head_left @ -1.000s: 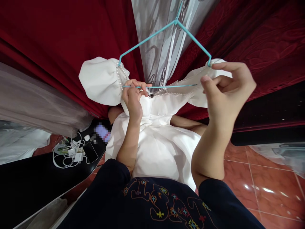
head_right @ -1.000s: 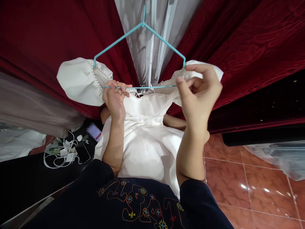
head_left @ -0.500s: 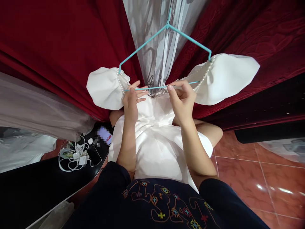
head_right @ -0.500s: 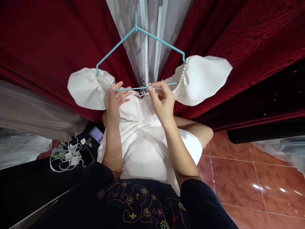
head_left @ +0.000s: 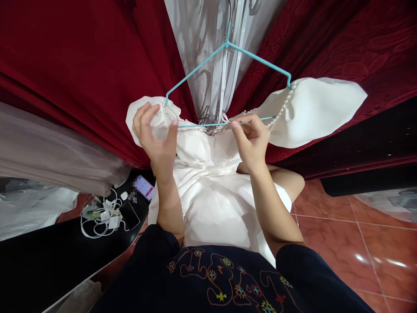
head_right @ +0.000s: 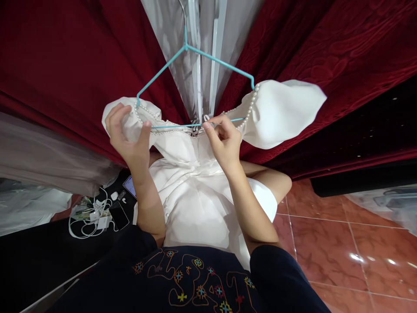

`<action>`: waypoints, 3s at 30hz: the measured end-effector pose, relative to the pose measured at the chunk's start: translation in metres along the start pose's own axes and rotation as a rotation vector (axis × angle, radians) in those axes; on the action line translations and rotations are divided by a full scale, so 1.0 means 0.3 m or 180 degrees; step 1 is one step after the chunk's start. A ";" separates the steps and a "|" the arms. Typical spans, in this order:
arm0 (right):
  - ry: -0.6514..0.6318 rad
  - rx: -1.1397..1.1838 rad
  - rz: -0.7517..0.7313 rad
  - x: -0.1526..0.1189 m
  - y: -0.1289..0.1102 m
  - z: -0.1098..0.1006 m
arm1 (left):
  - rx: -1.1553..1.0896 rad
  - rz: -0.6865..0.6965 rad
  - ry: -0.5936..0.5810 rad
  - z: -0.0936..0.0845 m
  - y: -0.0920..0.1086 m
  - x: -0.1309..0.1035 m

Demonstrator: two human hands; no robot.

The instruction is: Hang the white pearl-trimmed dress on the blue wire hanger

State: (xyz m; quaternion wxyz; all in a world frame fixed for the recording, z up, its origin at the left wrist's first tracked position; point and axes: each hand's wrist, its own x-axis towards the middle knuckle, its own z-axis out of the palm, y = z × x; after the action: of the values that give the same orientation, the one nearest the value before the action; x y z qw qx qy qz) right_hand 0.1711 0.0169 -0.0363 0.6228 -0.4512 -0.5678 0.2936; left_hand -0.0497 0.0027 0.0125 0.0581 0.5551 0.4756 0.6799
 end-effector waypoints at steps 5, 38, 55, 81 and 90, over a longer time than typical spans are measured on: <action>0.0125 0.0059 -0.0104 0.006 0.001 0.001 | 0.0187 -0.0055 0.0034 0.048 -0.109 0.025; 0.0175 -0.0200 -0.0126 0.018 -0.021 0.029 | -0.1807 -0.0785 -0.0990 0.083 -0.177 -0.098; 0.1179 -0.1895 -0.1438 0.146 0.121 -0.199 | -0.1879 -0.0788 -0.0778 0.077 -0.125 -0.071; 0.2322 -0.1430 -0.0900 0.214 0.209 -0.384 | -0.2070 -0.0656 -0.0924 0.085 -0.161 -0.077; 0.1755 -0.1112 -0.1639 0.006 0.171 -0.198 | -0.1679 -0.1004 -0.0750 0.122 -0.153 -0.098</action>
State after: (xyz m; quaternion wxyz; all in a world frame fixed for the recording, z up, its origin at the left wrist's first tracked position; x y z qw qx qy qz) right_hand 0.2368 0.0264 -0.0784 0.7186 -0.4551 -0.5153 -0.1043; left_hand -0.0294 0.0309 -0.0432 0.3590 0.5153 0.3532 0.6934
